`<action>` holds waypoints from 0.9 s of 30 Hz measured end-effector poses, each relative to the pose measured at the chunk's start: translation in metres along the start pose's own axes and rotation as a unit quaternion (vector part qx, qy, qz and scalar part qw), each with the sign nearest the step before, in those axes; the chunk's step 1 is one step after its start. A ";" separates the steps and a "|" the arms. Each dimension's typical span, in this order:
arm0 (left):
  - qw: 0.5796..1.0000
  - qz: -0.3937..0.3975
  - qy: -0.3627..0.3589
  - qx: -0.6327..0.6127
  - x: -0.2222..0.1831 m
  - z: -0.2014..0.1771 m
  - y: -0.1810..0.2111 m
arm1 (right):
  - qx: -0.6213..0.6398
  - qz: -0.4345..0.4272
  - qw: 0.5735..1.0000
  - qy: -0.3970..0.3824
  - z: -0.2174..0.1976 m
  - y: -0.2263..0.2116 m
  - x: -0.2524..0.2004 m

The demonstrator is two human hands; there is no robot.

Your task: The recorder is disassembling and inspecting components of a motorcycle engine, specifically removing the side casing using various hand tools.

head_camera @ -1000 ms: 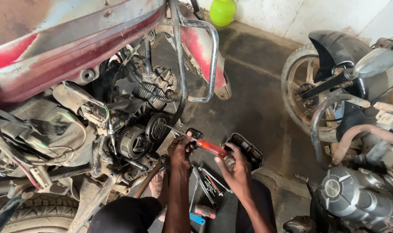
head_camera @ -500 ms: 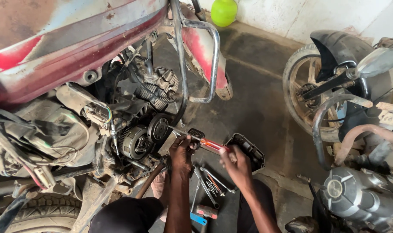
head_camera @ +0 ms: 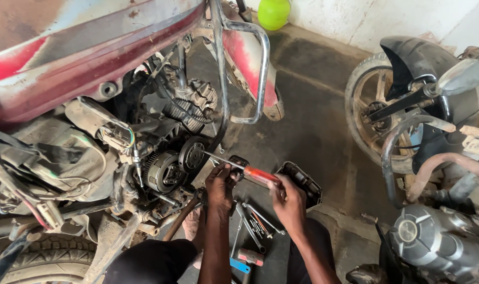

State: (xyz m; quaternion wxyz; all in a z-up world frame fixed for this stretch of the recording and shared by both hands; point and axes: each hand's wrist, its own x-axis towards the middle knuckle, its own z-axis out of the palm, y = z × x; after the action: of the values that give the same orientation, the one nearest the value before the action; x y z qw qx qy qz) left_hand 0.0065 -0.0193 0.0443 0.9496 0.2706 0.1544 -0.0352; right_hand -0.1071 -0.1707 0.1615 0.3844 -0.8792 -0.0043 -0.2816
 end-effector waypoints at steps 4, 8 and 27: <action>1.000 0.009 0.002 0.020 0.008 -0.006 -0.008 | 0.006 0.124 0.991 -0.045 0.010 0.019 0.001; 1.000 0.011 0.001 0.024 0.004 -0.003 -0.006 | 0.072 0.159 0.982 -0.072 0.013 0.033 0.001; 0.754 0.452 0.153 0.451 -0.006 0.039 0.137 | 0.099 -0.080 0.983 -0.132 0.013 0.011 0.030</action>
State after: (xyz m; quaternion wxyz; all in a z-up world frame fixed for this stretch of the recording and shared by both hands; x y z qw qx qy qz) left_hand 0.0321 0.0765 0.1458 0.5860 0.7078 0.1238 0.3745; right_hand -0.0733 -0.1761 0.1622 0.4416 -0.8631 -0.1530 -0.1913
